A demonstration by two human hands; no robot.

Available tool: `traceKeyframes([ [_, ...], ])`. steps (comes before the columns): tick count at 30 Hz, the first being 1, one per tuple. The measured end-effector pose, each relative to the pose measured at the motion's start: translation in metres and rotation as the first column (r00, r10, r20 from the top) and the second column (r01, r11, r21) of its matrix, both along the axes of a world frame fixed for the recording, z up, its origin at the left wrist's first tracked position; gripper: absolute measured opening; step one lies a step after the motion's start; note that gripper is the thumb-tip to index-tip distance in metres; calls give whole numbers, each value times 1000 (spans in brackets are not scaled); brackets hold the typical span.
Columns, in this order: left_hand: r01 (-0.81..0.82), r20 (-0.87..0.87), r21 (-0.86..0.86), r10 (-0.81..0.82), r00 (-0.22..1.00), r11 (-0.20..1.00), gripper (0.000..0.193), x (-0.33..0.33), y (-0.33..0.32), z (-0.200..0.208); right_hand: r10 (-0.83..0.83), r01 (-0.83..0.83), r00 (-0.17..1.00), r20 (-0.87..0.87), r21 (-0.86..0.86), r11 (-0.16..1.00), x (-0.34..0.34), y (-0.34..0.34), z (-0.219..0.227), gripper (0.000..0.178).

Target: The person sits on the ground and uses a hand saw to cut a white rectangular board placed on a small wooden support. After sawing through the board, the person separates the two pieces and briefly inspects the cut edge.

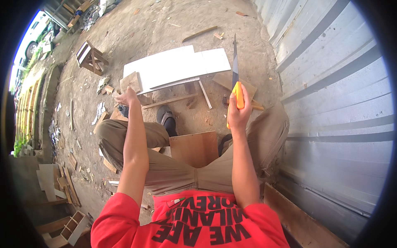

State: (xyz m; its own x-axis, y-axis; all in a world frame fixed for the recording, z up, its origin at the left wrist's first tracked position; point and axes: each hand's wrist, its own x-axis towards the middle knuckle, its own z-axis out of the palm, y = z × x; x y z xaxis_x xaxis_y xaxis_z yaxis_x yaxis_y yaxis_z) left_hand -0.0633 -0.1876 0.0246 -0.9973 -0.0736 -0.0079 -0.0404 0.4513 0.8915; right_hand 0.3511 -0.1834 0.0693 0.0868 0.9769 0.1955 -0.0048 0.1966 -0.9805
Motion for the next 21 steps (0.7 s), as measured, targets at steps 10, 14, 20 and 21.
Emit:
traceKeyframes([
  [10,671,-139,-557,-852,506,489,62,112,137,-19,162,-141,974,156,-141,980,-47,-11,26,46],
  [14,566,-79,-734,-875,478,375,73,125,170,-49,213,-169,931,296,-167,971,-35,-10,49,46],
  [20,549,-18,-721,-803,595,423,80,114,165,-42,267,-156,876,402,-287,945,-43,5,90,46],
  [21,561,6,-715,-799,601,417,81,116,166,-42,260,-139,861,437,-290,947,-42,7,98,46],
])
